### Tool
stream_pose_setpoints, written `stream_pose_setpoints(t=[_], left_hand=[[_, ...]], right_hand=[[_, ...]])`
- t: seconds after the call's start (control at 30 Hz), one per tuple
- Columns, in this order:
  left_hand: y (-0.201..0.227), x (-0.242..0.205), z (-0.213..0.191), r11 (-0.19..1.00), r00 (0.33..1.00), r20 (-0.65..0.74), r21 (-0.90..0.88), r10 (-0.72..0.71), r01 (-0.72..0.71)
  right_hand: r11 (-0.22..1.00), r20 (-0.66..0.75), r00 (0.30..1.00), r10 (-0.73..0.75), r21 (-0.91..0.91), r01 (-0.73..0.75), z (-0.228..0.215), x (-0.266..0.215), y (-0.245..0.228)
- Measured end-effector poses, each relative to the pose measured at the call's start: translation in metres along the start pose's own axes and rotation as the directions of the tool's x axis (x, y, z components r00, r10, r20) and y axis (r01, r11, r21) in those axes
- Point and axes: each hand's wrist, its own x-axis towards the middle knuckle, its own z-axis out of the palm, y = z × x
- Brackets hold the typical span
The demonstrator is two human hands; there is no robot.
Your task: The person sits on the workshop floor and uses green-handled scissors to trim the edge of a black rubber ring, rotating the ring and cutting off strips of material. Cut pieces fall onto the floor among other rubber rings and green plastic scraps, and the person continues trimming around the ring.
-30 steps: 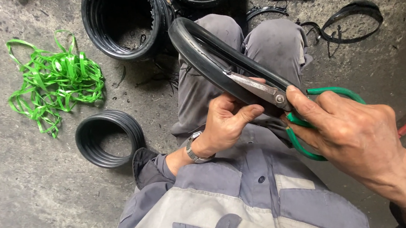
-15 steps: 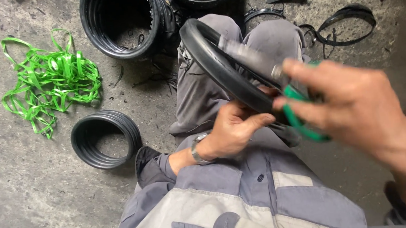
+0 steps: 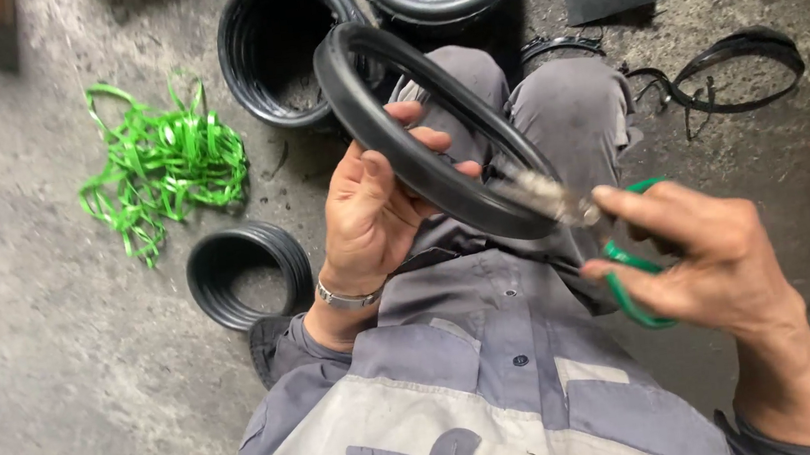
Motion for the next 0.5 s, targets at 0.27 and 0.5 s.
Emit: stream_pose_setpoints(t=[0.27, 0.5], left_hand=[[-0.001, 0.002, 0.003, 1.000, 0.999, -0.037, -0.014, 0.016, -0.016], [-0.044, -0.016, -0.003, 0.995, 0.995, -0.017, 0.025, -0.095, 0.095]], right_hand=[[0.924, -0.022, 0.974, -0.226, -0.322, 0.207, 0.002, -0.003, -0.020], [0.929, -0.031, 0.961, -0.274, -0.267, 0.256, 0.017, 0.001, -0.016]])
